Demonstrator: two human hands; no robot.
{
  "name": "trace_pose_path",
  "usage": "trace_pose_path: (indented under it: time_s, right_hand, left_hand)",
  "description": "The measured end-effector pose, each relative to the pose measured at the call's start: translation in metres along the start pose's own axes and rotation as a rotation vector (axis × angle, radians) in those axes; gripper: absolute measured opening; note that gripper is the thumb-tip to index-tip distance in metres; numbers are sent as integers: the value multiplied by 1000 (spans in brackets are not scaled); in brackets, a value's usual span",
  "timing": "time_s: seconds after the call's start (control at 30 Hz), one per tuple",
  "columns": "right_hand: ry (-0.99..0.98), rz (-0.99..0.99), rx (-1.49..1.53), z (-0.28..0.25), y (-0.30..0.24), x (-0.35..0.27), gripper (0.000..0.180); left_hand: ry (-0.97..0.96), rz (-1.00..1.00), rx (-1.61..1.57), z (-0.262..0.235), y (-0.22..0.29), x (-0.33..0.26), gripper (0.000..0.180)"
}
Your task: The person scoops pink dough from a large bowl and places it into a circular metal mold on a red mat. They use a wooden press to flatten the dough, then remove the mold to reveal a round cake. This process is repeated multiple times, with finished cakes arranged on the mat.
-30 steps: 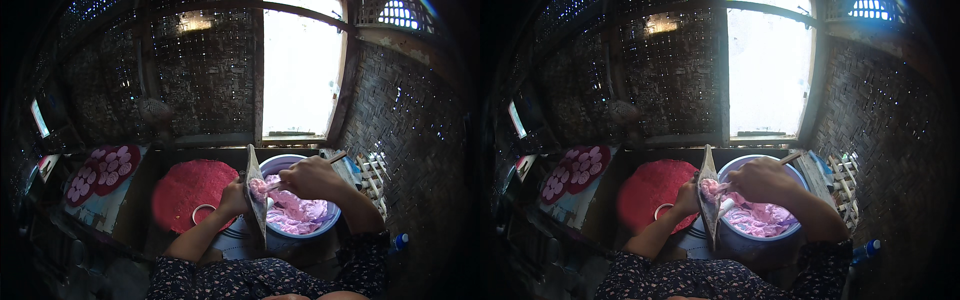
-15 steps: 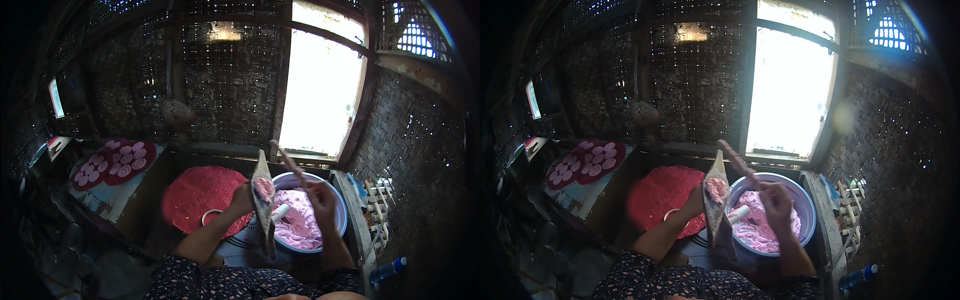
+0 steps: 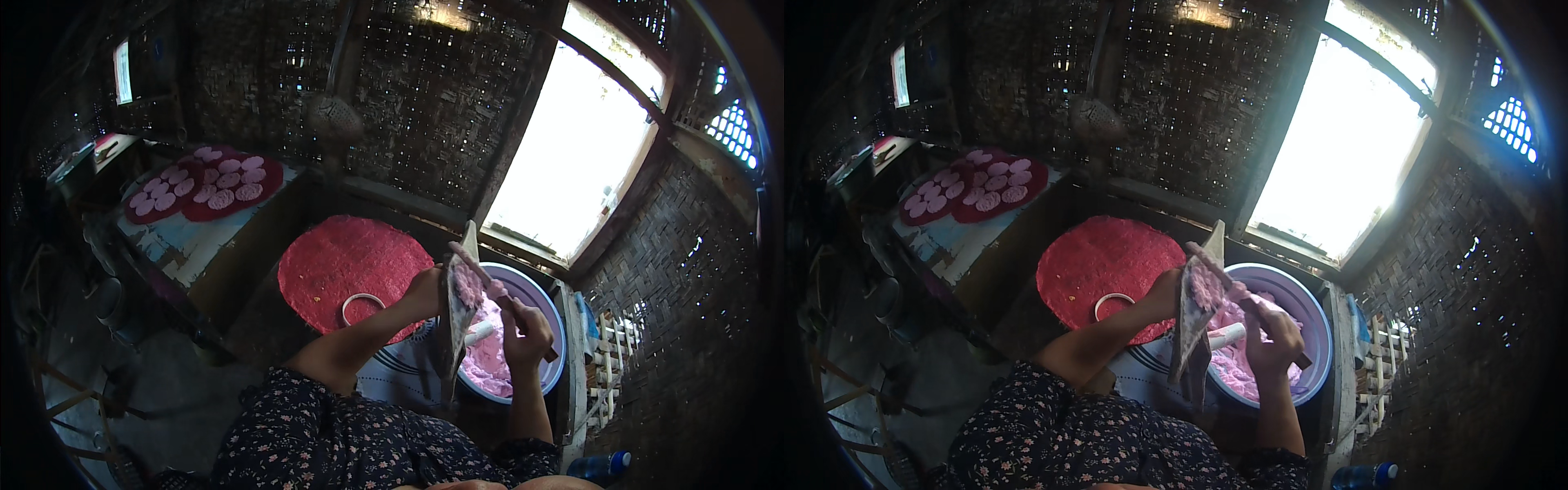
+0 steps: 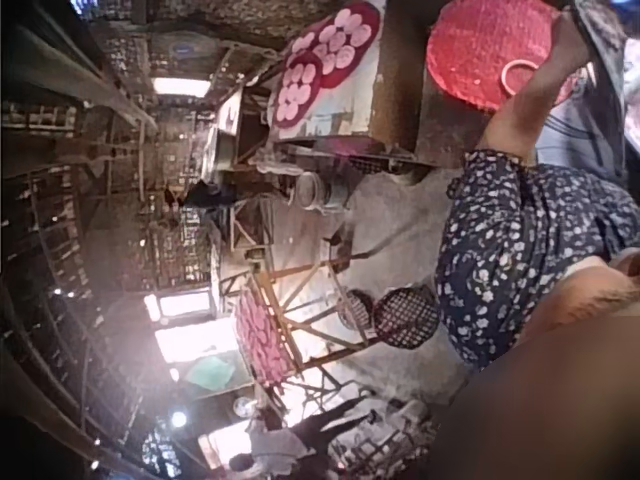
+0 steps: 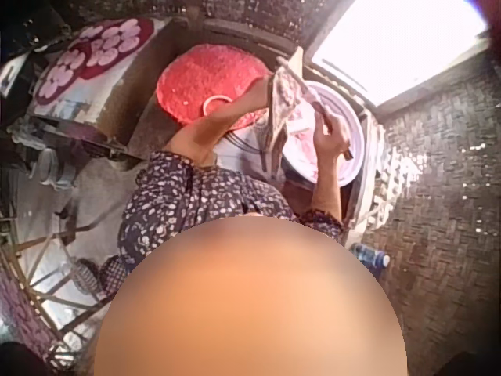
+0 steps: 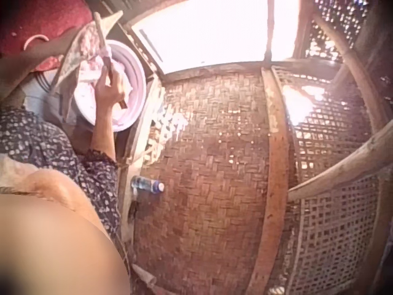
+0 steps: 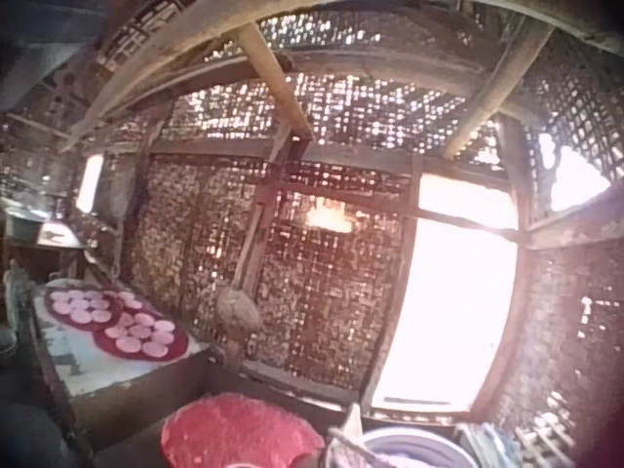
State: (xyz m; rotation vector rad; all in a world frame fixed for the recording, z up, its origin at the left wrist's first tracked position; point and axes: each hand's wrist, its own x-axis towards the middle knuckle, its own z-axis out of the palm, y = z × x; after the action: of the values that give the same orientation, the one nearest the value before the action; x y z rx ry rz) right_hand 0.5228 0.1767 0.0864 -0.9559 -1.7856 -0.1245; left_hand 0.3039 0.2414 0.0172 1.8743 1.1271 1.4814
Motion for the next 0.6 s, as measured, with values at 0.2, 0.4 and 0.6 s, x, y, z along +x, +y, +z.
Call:
trace_pose_path:
  time_s: [0.2,0.4,0.6]
  right_hand:
    - [-154,-130,371,-11,-25,-10,14]
    - [-65,-58,-129,11,-2,3,11]
    - [-133,-121,75,-2,-4,-28,13]
  left_hand:
    - [13,-312,-274,-34,1,-4,35]
    - [-31,-24,43,-9,12,-12,29]
    - [11,-121,-218,0,-29,-1,26]
